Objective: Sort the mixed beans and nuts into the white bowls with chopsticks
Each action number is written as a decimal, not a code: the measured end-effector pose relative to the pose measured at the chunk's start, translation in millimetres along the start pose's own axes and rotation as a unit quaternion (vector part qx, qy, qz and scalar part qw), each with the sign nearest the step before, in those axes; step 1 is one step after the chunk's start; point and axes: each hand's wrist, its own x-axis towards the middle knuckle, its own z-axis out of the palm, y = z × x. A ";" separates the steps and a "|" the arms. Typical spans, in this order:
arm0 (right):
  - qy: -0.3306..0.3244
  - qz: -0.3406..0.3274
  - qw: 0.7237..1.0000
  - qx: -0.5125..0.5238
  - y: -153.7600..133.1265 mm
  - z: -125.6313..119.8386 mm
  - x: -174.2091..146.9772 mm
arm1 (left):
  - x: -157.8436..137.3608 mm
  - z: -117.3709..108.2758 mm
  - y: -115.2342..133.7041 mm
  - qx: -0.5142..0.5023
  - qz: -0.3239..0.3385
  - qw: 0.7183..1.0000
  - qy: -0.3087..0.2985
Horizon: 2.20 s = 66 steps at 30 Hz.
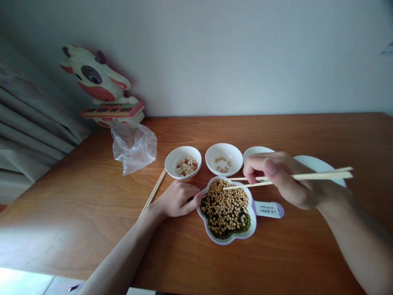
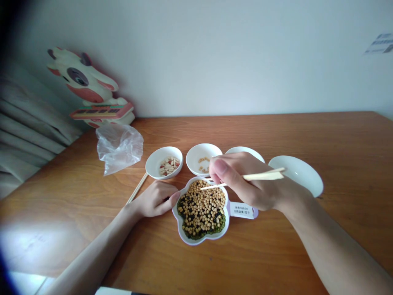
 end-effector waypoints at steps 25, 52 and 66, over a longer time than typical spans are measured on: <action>0.186 0.010 0.982 0.039 54.4 72.6 -61.2 | 0.8 -0.6 2.6 0.006 0.006 1.000 0.014; 0.024 0.130 0.991 0.030 20.0 0.9 -39.0 | -0.1 -0.4 1.7 0.006 0.008 1.000 0.014; 0.007 0.157 0.987 -0.047 -16.6 -5.7 21.4 | -0.5 0.3 2.1 0.014 -0.002 1.000 0.009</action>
